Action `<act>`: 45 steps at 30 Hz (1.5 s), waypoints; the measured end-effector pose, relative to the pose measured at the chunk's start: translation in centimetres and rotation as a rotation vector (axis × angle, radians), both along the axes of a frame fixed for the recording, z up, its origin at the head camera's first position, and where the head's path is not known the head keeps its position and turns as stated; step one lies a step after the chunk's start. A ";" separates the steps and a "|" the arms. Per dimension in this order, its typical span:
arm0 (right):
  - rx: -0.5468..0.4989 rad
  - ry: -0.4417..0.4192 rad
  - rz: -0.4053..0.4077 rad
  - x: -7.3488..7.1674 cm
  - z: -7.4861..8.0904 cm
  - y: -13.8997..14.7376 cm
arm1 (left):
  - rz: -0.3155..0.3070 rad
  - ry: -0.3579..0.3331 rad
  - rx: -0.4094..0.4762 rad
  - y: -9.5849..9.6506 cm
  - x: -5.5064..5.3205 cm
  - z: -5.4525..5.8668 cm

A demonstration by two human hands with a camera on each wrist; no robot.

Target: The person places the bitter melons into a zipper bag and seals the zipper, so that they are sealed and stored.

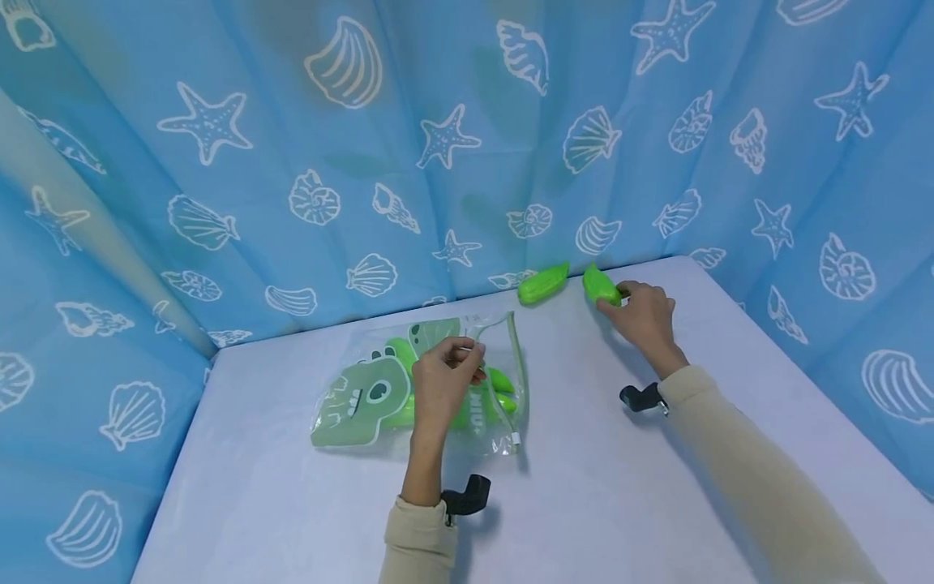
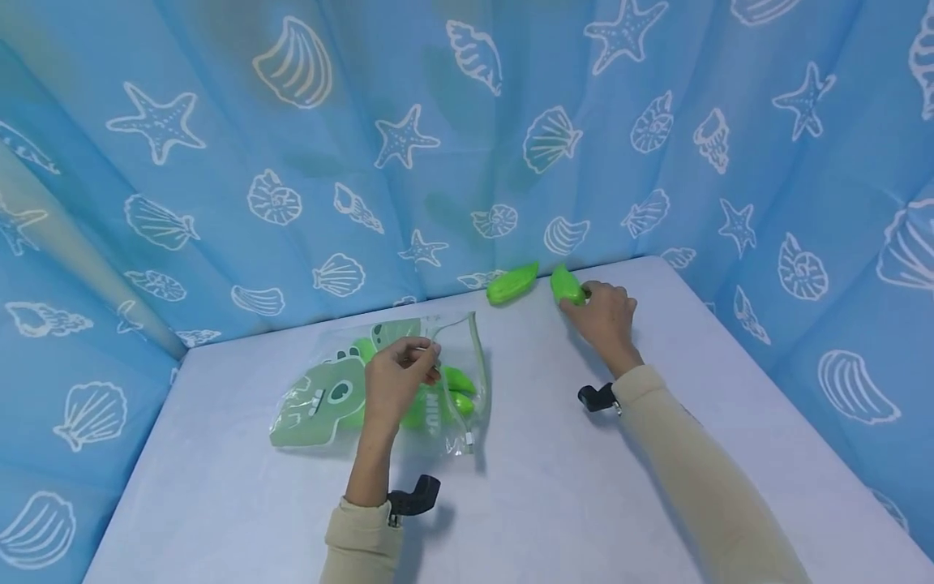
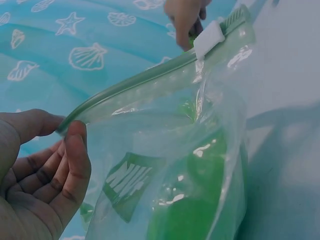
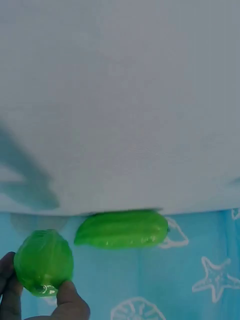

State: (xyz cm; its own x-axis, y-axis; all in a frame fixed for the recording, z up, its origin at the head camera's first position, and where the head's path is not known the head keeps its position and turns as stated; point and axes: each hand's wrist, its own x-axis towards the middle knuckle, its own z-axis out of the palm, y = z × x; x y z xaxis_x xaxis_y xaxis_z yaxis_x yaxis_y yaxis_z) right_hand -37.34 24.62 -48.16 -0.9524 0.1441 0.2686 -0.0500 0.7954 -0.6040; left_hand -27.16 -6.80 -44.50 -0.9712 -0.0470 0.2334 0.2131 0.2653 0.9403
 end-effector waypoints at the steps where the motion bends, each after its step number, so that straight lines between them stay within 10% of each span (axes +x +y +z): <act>1: -0.005 0.005 0.010 0.5 0.2 0.3 | 0.001 0.004 0.004 0.0 0.0 0.0; 21: -0.071 0.029 0.371 10.0 1.4 0.1 | 0.001 0.025 -0.024 -0.1 0.0 0.1; 33: -0.007 0.069 0.606 9.9 0.6 -1.4 | -0.002 0.051 -0.048 -0.1 -0.1 0.2; 45: -0.006 -0.005 0.668 9.4 -0.2 -3.3 | -0.046 0.047 -0.048 0.3 -0.1 -0.7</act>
